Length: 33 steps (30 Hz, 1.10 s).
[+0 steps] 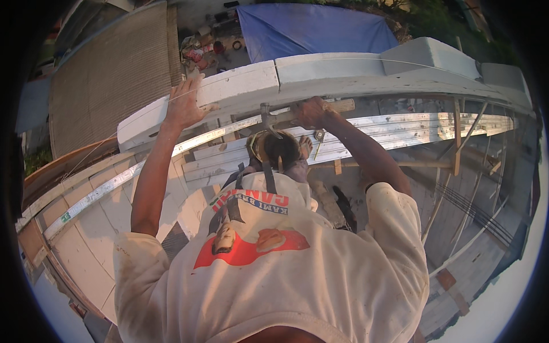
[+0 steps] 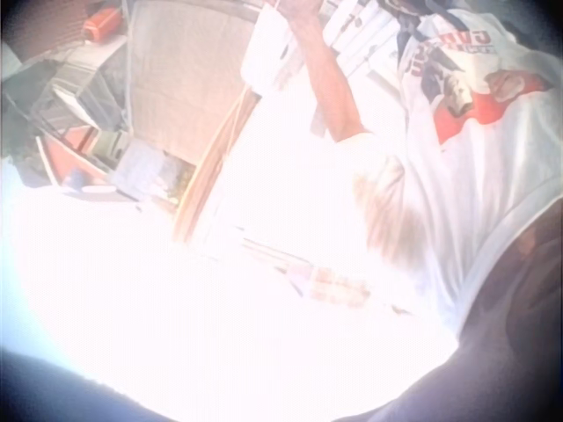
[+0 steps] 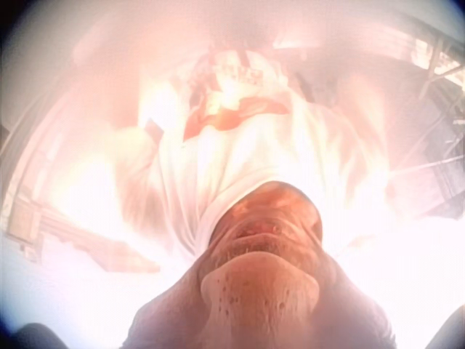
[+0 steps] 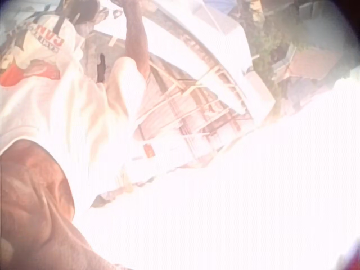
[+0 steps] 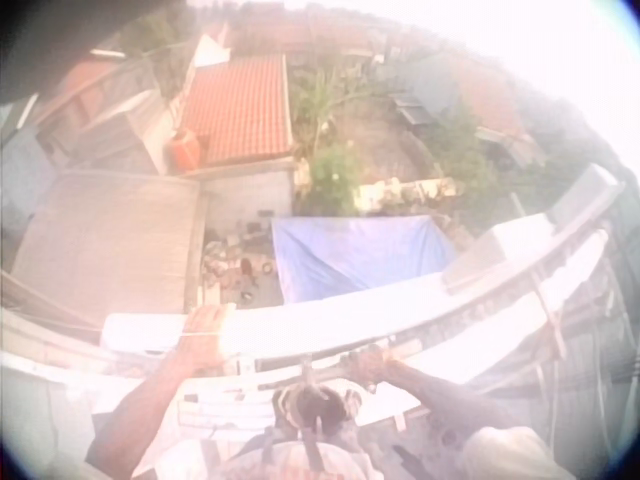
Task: The person is building a wall on a rooftop using white blocks. They scoop mortar from a bucket with a trowel, apply it to the wall, place a block, and tap it into position with a hammer. This process is repeated to add blocks to the wall.
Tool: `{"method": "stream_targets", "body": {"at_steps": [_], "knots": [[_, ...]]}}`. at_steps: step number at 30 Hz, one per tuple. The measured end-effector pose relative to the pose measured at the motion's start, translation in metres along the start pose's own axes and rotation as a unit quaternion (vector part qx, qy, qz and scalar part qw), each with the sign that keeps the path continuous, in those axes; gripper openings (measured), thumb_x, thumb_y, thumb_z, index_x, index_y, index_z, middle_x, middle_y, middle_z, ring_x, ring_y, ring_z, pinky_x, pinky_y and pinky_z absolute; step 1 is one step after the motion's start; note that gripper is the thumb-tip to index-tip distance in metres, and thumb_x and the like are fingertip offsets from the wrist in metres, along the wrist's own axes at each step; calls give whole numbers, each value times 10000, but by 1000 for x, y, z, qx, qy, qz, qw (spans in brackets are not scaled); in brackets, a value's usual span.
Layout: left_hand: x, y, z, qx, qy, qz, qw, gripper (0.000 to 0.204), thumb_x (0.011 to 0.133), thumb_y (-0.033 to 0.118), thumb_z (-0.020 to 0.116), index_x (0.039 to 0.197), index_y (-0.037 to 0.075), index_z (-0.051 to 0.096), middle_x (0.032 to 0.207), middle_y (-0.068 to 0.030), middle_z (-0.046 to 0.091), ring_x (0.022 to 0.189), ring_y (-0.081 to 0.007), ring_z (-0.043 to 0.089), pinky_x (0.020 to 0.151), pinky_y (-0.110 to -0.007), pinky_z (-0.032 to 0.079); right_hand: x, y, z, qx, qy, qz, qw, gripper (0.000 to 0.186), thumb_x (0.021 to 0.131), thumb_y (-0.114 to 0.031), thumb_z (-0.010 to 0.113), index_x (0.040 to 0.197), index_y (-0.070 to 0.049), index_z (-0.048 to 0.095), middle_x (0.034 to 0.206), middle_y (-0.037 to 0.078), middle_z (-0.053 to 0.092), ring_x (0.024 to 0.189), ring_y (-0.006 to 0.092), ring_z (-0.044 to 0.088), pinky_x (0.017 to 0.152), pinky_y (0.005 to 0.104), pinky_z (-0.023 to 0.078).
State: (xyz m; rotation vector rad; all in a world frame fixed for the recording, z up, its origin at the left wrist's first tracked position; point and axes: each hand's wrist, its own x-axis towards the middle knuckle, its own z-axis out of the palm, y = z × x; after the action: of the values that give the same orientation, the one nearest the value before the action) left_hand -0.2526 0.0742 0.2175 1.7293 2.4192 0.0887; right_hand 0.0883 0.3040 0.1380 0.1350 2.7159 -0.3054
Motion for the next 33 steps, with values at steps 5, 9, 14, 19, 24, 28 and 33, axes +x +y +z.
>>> {"method": "stream_targets", "body": {"at_steps": [5, 9, 14, 19, 24, 28, 33], "knots": [[1, 2, -1, 14, -10, -3, 1000, 1005, 791, 654, 817, 1547, 89, 473, 1407, -159, 581, 1335, -346, 526, 1111, -552, 386, -4, 18, 23, -37, 62, -25, 997, 506, 943, -408, 696, 1265, -30, 598, 1097, 213, 724, 937, 409, 750, 842, 561, 593], [4, -3, 8, 6, 46, 30, 998, 988, 764, 657, 835, 1521, 112, 510, 1287, -120, 600, 1199, -304, 550, 1015, -488, 397, -3, 29, 39, -5, 62, -6, 998, 470, 948, -348, 700, 1260, -17, 582, 1118, 221, 712, 946, 425, 742, 823, 568, 594], [0, -10, 19, -6, 93, 47, 995, 1007, 736, 666, 851, 1514, 118, 522, 1235, -97, 606, 1147, -281, 562, 979, -462, 400, -8, 15, 1, 22, 23, -12, 999, 472, 976, -405, 690, 1239, -26, 588, 1086, 230, 718, 913, 435, 736, 804, 557, 602], [0, -7, 6, -29, 18, 7, 999, 991, 744, 607, 869, 1530, 137, 492, 1340, -111, 587, 1269, -293, 537, 1063, -496, 384, -10, 13, 10, 102, 25, 49, 993, 573, 962, -512, 691, 1297, -58, 592, 953, 229, 753, 851, 447, 751, 748, 562, 608], [-7, -12, 16, -9, 58, 13, 998, 994, 770, 663, 827, 1527, 120, 480, 1319, -106, 586, 1260, -291, 541, 1074, -491, 386, -23, -57, -29, 353, -86, 153, 919, 677, 885, -355, 857, 1350, 36, 559, 1030, 249, 740, 957, 359, 737, 859, 437, 562], [-11, -13, 12, -23, 37, 13, 999, 988, 766, 683, 812, 1510, 117, 492, 1321, -109, 588, 1262, -278, 546, 1068, -487, 392, -40, -108, -58, 580, -23, 130, 804, 476, 957, -297, 773, 1281, 11, 610, 811, 48, 640, 711, 131, 605, 670, 324, 516], [-15, -11, 7, -4, 48, 0, 999, 997, 760, 707, 796, 1491, 97, 501, 1294, -105, 600, 1257, -262, 547, 1062, -465, 387, -31, -137, -125, 539, 25, 157, 827, 283, 1067, -294, 638, 1046, -15, 598, 672, 16, 578, 533, 81, 529, 481, 265, 447]]}}
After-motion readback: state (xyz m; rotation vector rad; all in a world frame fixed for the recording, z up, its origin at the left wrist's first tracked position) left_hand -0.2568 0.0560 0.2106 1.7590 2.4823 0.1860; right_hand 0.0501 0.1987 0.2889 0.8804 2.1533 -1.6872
